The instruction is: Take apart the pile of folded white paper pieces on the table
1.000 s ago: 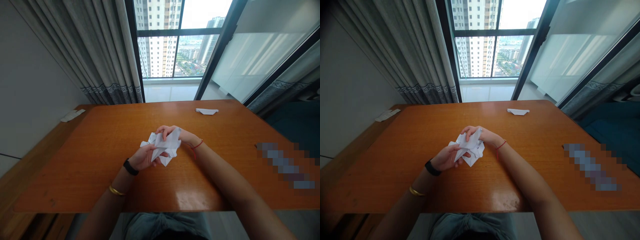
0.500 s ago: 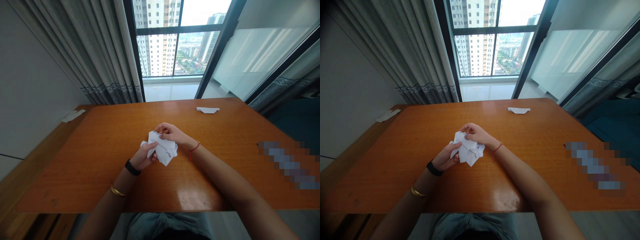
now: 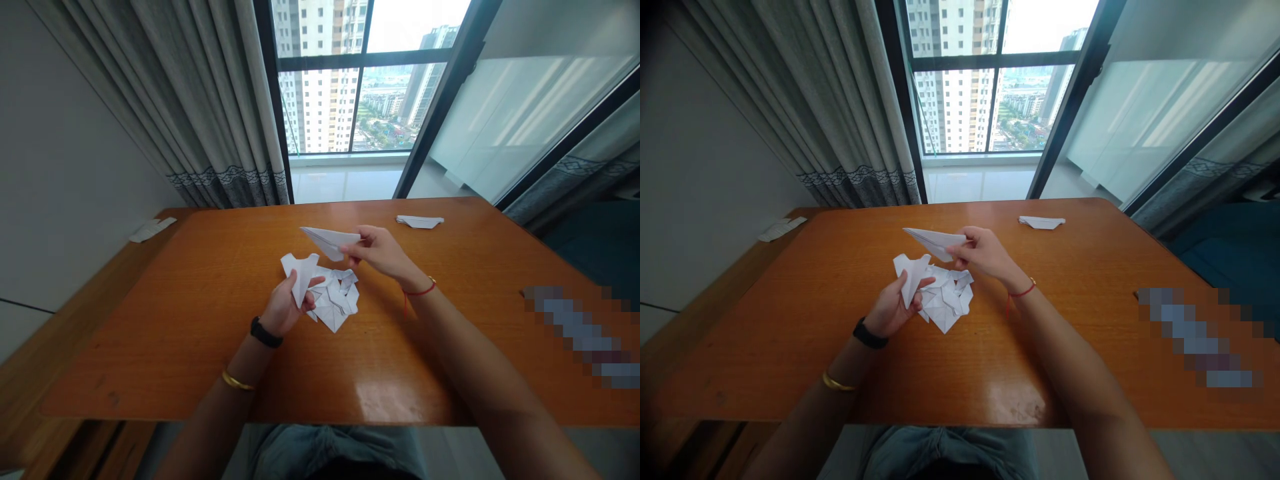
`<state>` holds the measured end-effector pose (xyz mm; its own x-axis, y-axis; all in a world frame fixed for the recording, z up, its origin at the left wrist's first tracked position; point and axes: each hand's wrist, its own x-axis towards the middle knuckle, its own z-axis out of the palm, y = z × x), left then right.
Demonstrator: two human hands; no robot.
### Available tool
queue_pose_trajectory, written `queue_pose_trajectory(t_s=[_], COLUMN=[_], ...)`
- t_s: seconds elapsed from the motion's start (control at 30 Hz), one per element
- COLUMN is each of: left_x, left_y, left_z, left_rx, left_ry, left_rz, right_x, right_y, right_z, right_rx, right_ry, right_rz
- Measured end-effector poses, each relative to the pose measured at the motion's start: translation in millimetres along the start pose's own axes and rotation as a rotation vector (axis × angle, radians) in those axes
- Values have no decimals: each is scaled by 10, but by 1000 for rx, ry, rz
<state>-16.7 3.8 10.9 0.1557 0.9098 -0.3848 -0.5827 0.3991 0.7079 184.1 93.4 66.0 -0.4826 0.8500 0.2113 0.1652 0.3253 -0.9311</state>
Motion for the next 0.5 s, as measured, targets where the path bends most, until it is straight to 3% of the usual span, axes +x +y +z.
queue_pose_trajectory(t_s=[0.07, 0.13, 0.27, 0.37, 0.5], left_x=[-29, -53, -70, -39, 49], left_y=[48, 67, 13, -47, -28], left_z=[-1, 5, 33, 40, -16], left_rx=[-20, -37, 2, 61, 10], left_ry=[-82, -178, -261, -127, 244], left_rz=[-159, -252, -225, -32, 426], right_x=[-9, -23, -37, -29, -72], right_y=[-29, -15, 91, 124, 91], right_z=[-61, -46, 135, 251, 419], right_rx=[-93, -268, -536, -605, -647], right_ry=[50, 20, -116, -182, 2], right_rz=[-226, -419, -510, -482, -297])
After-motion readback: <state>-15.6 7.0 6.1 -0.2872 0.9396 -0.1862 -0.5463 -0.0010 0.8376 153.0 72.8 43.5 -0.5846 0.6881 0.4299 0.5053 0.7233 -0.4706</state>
